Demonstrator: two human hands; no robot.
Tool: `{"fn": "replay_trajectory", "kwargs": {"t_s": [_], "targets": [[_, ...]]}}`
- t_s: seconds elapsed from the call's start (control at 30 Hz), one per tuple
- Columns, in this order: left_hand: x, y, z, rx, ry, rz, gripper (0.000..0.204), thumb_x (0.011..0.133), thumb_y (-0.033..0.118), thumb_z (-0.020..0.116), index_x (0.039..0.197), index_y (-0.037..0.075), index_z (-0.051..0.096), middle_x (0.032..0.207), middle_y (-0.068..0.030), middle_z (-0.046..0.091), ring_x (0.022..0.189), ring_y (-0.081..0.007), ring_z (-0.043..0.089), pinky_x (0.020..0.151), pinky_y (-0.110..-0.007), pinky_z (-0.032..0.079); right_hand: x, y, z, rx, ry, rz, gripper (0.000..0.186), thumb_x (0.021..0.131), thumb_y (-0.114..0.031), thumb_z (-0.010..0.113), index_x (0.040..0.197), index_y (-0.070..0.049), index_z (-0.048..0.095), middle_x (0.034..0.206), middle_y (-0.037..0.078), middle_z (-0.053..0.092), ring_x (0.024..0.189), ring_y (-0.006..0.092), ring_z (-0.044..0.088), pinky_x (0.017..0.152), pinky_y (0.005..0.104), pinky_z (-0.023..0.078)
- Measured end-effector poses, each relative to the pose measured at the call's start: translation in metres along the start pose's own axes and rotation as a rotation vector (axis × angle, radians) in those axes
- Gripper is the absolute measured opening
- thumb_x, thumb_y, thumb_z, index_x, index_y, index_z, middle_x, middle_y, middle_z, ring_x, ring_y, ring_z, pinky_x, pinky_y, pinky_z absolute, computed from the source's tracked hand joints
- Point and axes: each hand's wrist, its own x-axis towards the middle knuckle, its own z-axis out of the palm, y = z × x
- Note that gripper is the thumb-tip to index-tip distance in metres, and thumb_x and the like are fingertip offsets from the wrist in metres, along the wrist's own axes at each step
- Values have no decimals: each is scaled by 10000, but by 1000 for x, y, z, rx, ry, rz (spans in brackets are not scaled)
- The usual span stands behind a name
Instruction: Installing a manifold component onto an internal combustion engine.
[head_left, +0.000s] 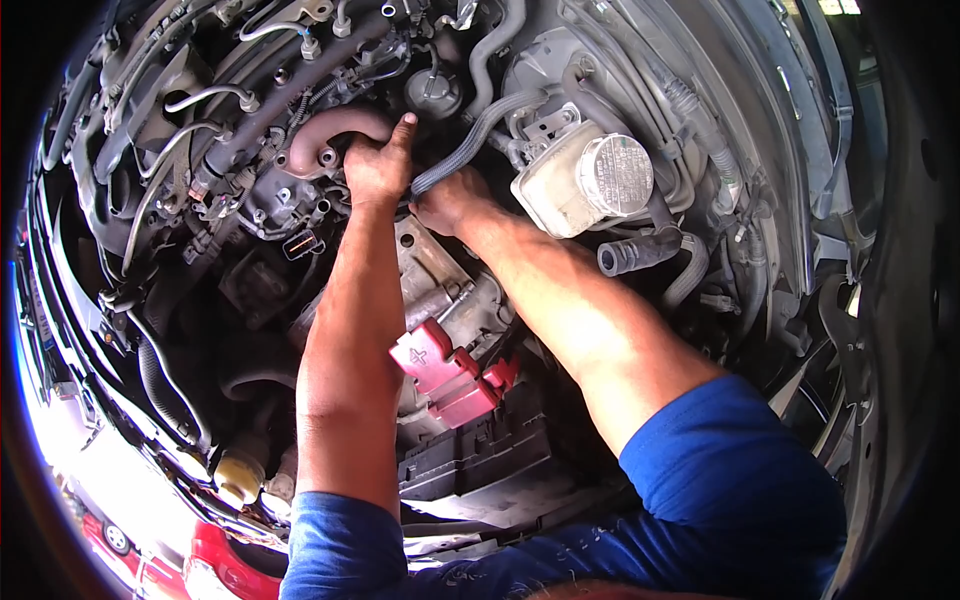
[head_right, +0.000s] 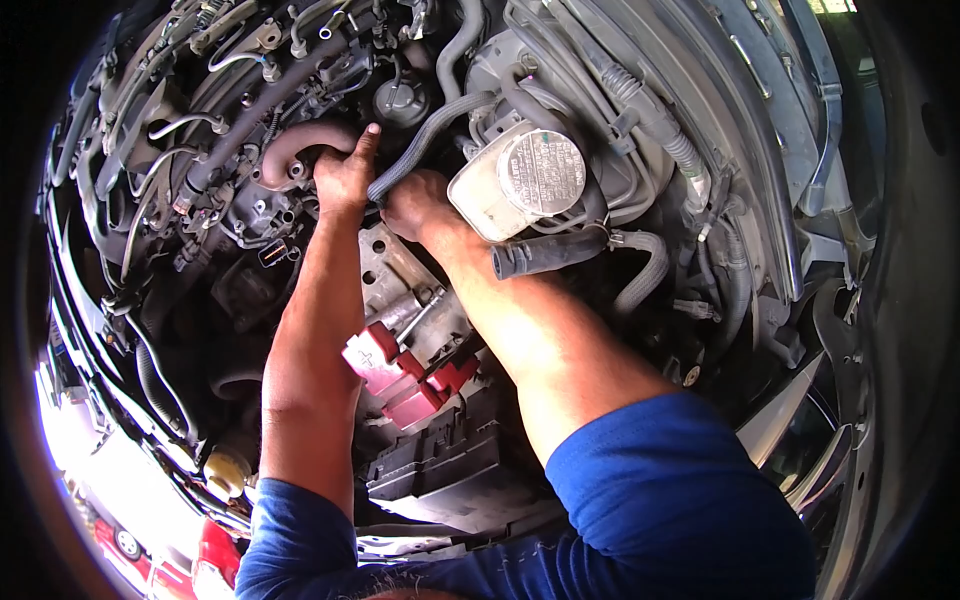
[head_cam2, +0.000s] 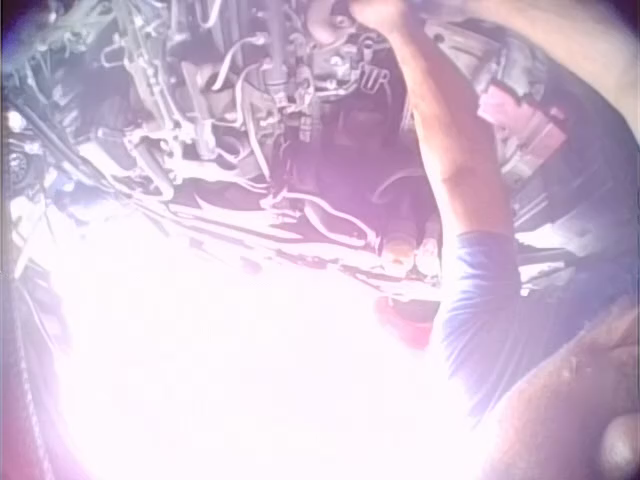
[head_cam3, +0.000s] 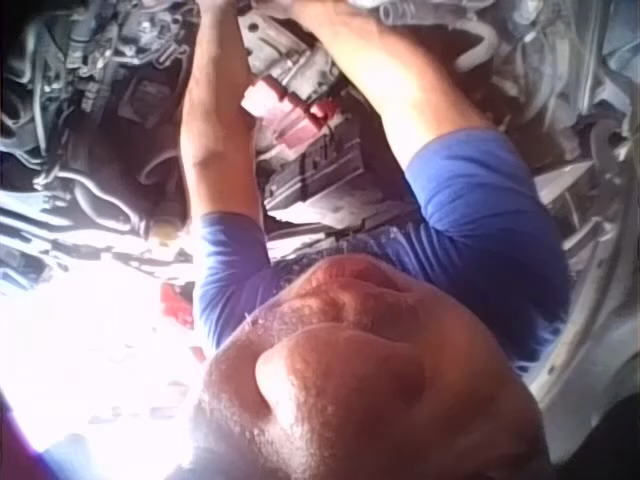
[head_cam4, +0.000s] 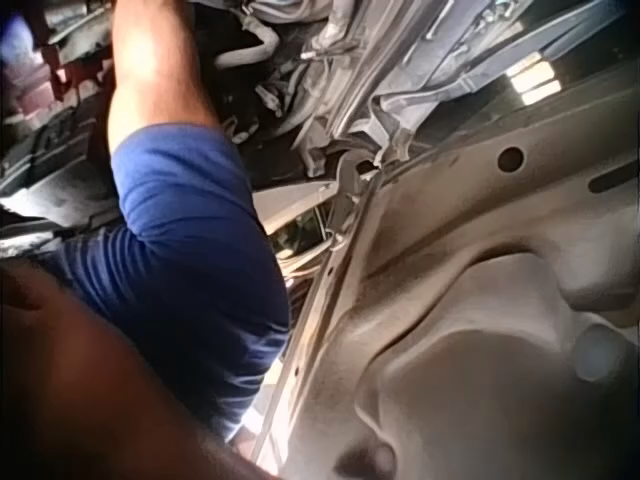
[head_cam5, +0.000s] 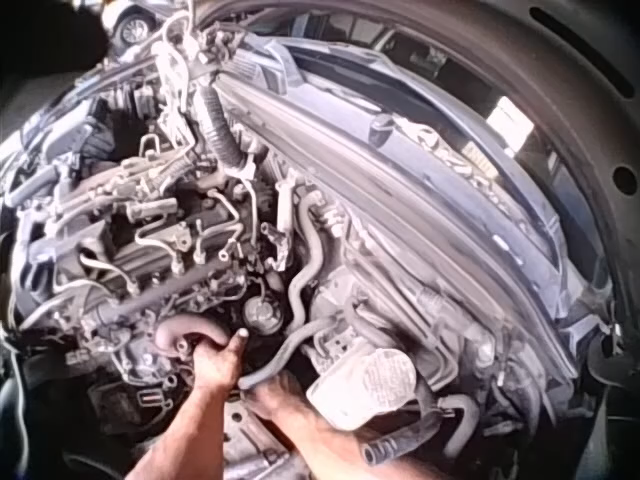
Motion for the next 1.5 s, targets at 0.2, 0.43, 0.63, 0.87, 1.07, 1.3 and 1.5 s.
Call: {"fn": "replay_trajectory", "kwargs": {"t_s": [0.2, 0.43, 0.63, 0.87, 1.07, 1.3, 1.5], "targets": [[-10, 4, -6, 27, 20, 5, 672, 805, 525, 760, 1075, -83, 668, 1047, -218, 703, 997, -307, 656, 921, -374, 483, -1, -5, -4, 19, -37, -2, 273, 822, -254, 657, 1050, -118, 722, 1064, 137, 720, 985, 322, 688, 861, 430, 551], [-9, 43, -34, -128, -328, -324, 747, 811, 578, 722, 1216, -43, 631, 1144, -179, 676, 1006, -281, 632, 879, -389, 487, 8, 6, 12, -6, -90, 50, 291, 857, -253, 603, 1078, -102, 717, 1123, 140, 709, 1063, 312, 669, 934, 419, 526], [-8, 35, -27, -5, -115, -297, 584, 841, 521, 705, 990, -41, 661, 857, -133, 658, 697, -195, 638, 534, -322, 460, 8, -3, 7, -35, -155, 21, 345, 891, -263, 548, 1213, -175, 636, 1191, 124, 677, 1080, 322, 655, 932, 444, 528], [6, 6, -24, -36, -160, -120, 521, 785, 344, 705, 1114, -56, 653, 952, -127, 685, 847, -263, 642, 731, -360, 508, 11, 1, 12, -39, -160, 14, 324, 894, -231, 537, 1190, -129, 620, 1135, 136, 696, 1050, 328, 665, 903, 460, 533], [8, 8, -23, -513, -411, -468, 380, 830, 330, 641, 1049, 20, 664, 938, -91, 674, 862, -221, 615, 788, -337, 488, 10, 4, 11, -146, -179, -45, 370, 914, -265, 544, 1265, -148, 533, 1228, 144, 622, 1084, 355, 633, 908, 466, 531], [0, 21, -4, -695, -478, -534, 725, 843, 670, 645, 1099, -9, 654, 1003, -112, 654, 809, -198, 580, 674, -327, 461, 8, 13, 13, 40, -63, 113, 417, 925, -289, 540, 1330, -190, 542, 1393, 132, 454, 1236, 341, 533, 1032, 458, 470], [-2, 4, -12, -527, -406, -530, 749, 730, 798, 670, 880, 64, 673, 691, -22, 552, 542, -147, 451, 474, -289, 316, 5, -9, 3, -279, -131, -69, 444, 923, -292, 533, 1356, -196, 537, 1411, 130, 429, 1334, 320, 424, 1106, 453, 392]]}}
